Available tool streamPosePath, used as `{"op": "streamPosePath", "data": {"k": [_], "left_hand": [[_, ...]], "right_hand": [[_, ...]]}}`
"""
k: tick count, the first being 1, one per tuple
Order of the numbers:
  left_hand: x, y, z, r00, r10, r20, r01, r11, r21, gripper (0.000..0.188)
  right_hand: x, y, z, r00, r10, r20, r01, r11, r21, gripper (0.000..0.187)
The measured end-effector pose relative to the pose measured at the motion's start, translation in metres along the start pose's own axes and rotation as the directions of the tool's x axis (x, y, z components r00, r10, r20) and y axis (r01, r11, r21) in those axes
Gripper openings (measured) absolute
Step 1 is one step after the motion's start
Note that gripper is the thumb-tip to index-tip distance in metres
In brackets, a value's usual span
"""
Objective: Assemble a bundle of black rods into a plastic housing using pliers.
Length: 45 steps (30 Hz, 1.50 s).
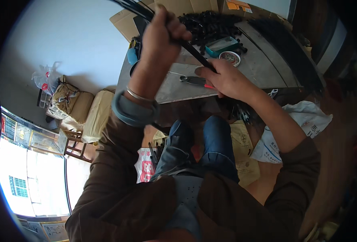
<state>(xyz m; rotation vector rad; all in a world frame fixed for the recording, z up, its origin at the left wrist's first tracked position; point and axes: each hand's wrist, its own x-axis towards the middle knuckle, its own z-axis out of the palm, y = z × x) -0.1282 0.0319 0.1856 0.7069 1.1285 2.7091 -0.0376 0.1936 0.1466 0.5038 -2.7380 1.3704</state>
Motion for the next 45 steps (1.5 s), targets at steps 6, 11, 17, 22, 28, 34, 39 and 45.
{"op": "streamPosePath", "data": {"k": [6,11,17,22,28,34,39,45], "left_hand": [[0.033,0.145,0.081,0.919,0.002,0.395,-0.12,0.954,0.273,0.035],[0.028,0.181,0.111,0.918,-0.146,0.369,0.069,0.975,0.213,0.037],[0.015,0.067,-0.03,0.99,0.069,0.119,-0.132,0.717,0.684,0.031],[0.007,0.041,-0.083,0.981,0.043,-0.191,0.073,0.826,0.559,0.04],[0.03,0.07,-0.071,0.994,-0.105,0.028,0.107,0.986,-0.128,0.085],[0.027,0.038,-0.071,0.963,-0.27,-0.005,0.268,0.959,-0.097,0.093],[0.015,0.026,-0.035,0.942,-0.331,-0.047,0.334,0.939,0.079,0.076],[0.026,0.021,-0.037,0.943,-0.319,-0.099,0.333,0.924,0.188,0.057]], "right_hand": [[0.05,-0.064,0.024,0.968,-0.25,0.03,0.195,0.821,0.536,0.026],[0.116,-0.078,0.045,0.816,-0.457,-0.356,0.578,0.659,0.48,0.027],[0.133,0.051,0.155,0.861,-0.211,-0.463,0.344,0.912,0.224,0.026],[0.123,0.036,0.15,0.967,-0.067,-0.246,0.154,0.922,0.355,0.029],[0.07,-0.034,0.065,0.938,-0.134,0.319,-0.232,0.443,0.866,0.023],[0.043,-0.037,0.045,0.952,-0.107,0.285,-0.176,0.573,0.8,0.024],[0.026,-0.022,0.049,0.988,-0.042,0.146,-0.095,0.582,0.808,0.022],[0.008,-0.006,0.062,1.0,0.023,0.02,-0.03,0.816,0.577,0.015]]}}
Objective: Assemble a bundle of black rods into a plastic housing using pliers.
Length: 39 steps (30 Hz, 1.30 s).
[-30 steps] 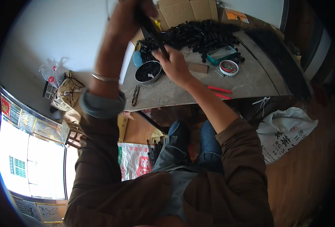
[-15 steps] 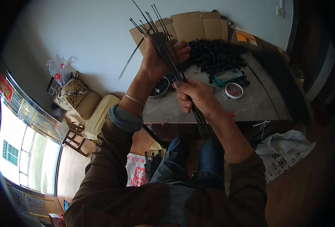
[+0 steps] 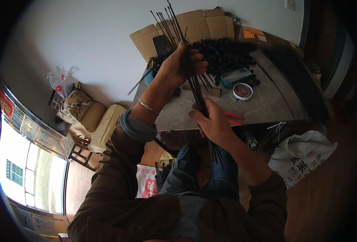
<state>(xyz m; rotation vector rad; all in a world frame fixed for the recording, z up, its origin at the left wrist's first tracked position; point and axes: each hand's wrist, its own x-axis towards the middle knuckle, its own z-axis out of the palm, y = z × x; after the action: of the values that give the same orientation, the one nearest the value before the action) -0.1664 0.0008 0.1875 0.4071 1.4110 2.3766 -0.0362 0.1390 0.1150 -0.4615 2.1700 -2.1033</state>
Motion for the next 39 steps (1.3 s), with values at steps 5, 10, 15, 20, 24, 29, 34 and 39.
{"op": "streamPosePath", "data": {"k": [5,10,15,20,24,29,34,39], "left_hand": [[-0.009,-0.022,0.007,0.986,-0.088,0.139,0.105,0.987,-0.12,0.04],[-0.007,-0.029,0.004,0.997,-0.029,0.068,0.022,0.994,0.109,0.04],[-0.012,-0.028,0.019,0.998,-0.059,0.035,0.062,0.994,-0.09,0.037],[0.004,-0.036,0.012,0.996,0.075,-0.046,-0.077,0.996,-0.048,0.044],[0.008,-0.026,0.014,0.942,0.221,-0.254,-0.264,0.952,-0.152,0.043],[0.016,-0.017,-0.009,0.938,0.224,-0.266,-0.249,0.966,-0.065,0.029],[0.015,-0.015,-0.031,0.987,0.098,-0.131,-0.105,0.993,-0.052,0.026],[0.007,-0.019,-0.037,0.993,0.072,-0.09,-0.079,0.994,-0.078,0.027]], "right_hand": [[-0.003,0.012,-0.02,0.984,-0.116,-0.135,0.125,0.99,0.059,0.021],[0.0,0.009,-0.027,0.968,-0.113,-0.222,0.126,0.991,0.049,0.027],[0.005,0.01,-0.029,0.966,-0.104,-0.236,0.098,0.994,-0.037,0.027],[-0.001,0.009,-0.021,0.982,-0.139,-0.125,0.121,0.983,-0.141,0.023],[-0.009,0.007,-0.009,0.991,0.068,-0.118,-0.053,0.99,0.129,0.019],[-0.017,0.034,0.0,0.997,0.075,0.014,-0.076,0.979,0.189,0.02],[0.025,0.077,-0.052,0.979,-0.13,-0.156,0.106,0.983,-0.15,0.029],[0.03,0.124,-0.068,0.909,-0.417,-0.006,0.151,0.342,-0.928,0.033]]}}
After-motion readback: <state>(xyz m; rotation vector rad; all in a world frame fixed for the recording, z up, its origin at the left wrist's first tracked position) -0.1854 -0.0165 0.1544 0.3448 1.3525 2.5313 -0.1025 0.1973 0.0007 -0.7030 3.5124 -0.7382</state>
